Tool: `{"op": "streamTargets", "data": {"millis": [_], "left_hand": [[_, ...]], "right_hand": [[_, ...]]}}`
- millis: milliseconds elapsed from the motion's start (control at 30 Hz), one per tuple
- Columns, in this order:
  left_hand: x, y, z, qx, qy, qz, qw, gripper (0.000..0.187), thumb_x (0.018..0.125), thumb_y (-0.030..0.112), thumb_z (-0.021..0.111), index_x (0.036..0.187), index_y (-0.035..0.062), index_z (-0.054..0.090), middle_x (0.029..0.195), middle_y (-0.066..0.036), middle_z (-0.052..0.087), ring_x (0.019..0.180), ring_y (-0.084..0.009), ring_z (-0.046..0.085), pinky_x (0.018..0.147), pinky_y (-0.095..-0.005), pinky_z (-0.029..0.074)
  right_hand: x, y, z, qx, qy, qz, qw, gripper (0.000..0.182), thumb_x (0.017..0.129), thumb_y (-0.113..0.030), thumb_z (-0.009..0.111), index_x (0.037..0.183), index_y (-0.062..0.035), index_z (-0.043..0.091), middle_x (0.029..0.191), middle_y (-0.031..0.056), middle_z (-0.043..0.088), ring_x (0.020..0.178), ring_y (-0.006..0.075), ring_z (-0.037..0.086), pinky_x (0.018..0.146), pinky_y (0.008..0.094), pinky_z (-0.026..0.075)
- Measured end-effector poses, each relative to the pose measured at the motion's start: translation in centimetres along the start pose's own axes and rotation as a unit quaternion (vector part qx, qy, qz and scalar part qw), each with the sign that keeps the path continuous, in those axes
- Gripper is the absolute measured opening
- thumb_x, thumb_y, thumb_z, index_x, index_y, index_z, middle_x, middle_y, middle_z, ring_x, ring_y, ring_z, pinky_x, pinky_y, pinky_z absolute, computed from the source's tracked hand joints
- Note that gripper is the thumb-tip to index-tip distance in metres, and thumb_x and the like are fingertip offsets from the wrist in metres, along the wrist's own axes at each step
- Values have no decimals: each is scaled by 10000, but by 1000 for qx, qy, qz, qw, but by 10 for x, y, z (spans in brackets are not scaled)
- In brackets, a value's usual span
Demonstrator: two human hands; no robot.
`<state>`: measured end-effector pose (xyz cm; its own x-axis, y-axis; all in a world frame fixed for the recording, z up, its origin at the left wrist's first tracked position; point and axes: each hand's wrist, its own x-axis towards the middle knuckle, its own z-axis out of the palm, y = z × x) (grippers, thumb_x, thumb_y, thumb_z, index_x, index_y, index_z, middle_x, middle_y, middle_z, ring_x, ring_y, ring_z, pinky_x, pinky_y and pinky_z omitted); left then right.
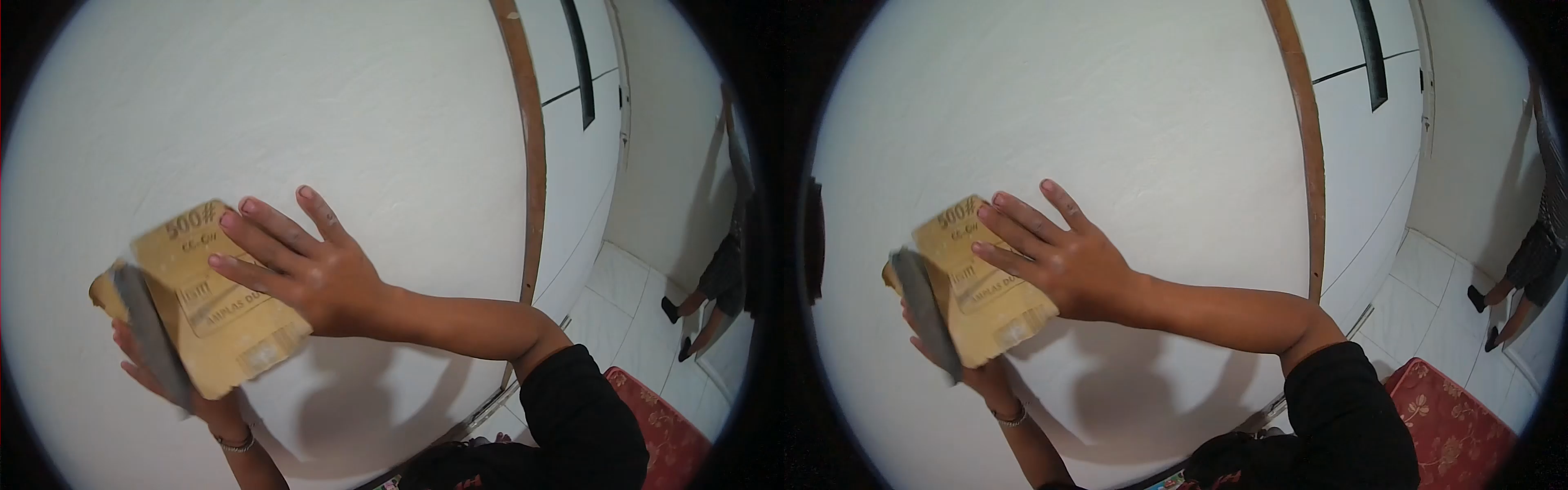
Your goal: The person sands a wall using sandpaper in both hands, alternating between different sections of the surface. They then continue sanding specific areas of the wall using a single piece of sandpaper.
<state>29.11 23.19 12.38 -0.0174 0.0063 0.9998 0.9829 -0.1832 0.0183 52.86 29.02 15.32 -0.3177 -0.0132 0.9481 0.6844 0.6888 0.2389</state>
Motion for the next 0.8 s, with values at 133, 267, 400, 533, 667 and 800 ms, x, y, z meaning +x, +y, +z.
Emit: {"op": "streamTargets", "data": {"millis": [133, 267, 400, 533, 667, 800], "left_hand": [[-9, -55, -25, -124, 54, -185, 973, 504, 958, 294, 408, 1233, -126, 363, 1265, -220, 424, 1087, -262, 448, 953, -331, 348], [-27, -88, -64, -33, 137, -465, 874, 745, 924, 525, 290, 1051, -181, 493, 1041, -253, 572, 873, -327, 571, 774, -380, 465], [-46, -107, -64, -7, 162, -523, 837, 716, 937, 495, 264, 1087, -168, 488, 1102, -291, 530, 922, -362, 558, 800, -375, 465], [-64, -53, -24, -110, 111, -343, 926, 657, 945, 416, 383, 1176, -198, 348, 1203, -280, 460, 1027, -314, 497, 909, -360, 395], [-67, 22, 4, 18, 10, -15, 1000, 620, 927, 291, 441, 1378, -38, 171, 1446, -205, 169, 1334, -311, 196, 1082, -412, 135], [-74, -9, -12, -103, 97, -117, 983, 485, 973, 252, 341, 1346, -51, 277, 1449, -195, 164, 1320, -308, 230, 1070, -396, 202]], "right_hand": [[-23, 56, -35, -81, 30, 112, 990, 546, 845, -420, 454, 1347, -214, 392, 1435, 123, 276, 1341, 264, 231, 1052, 543, 93], [-80, 160, -60, 109, 275, 323, 899, 406, 856, -266, 570, 1169, -23, 482, 1335, 183, 375, 1205, 296, 398, 991, 458, 258], [-74, 125, -46, 107, 386, 439, 804, 470, 877, -234, 559, 1181, 72, 370, 1152, 176, 451, 1037, 232, 470, 913, 316, 360], [-62, 31, -8, -40, 78, 298, 950, 555, 824, -251, 583, 1309, -114, 350, 1330, 164, 286, 1222, 333, 287, 982, 515, 176], [-63, -40, 15, -12, -12, 91, 996, 518, 789, -370, 544, 1288, -252, 467, 1389, 191, 324, 1254, 369, 352, 1037, 577, 99], [-83, 1, -2, -104, -1, 146, 984, 634, 743, -481, 586, 1314, -244, 444, 1408, 189, 300, 1335, 298, 241, 1038, 550, 136]]}}
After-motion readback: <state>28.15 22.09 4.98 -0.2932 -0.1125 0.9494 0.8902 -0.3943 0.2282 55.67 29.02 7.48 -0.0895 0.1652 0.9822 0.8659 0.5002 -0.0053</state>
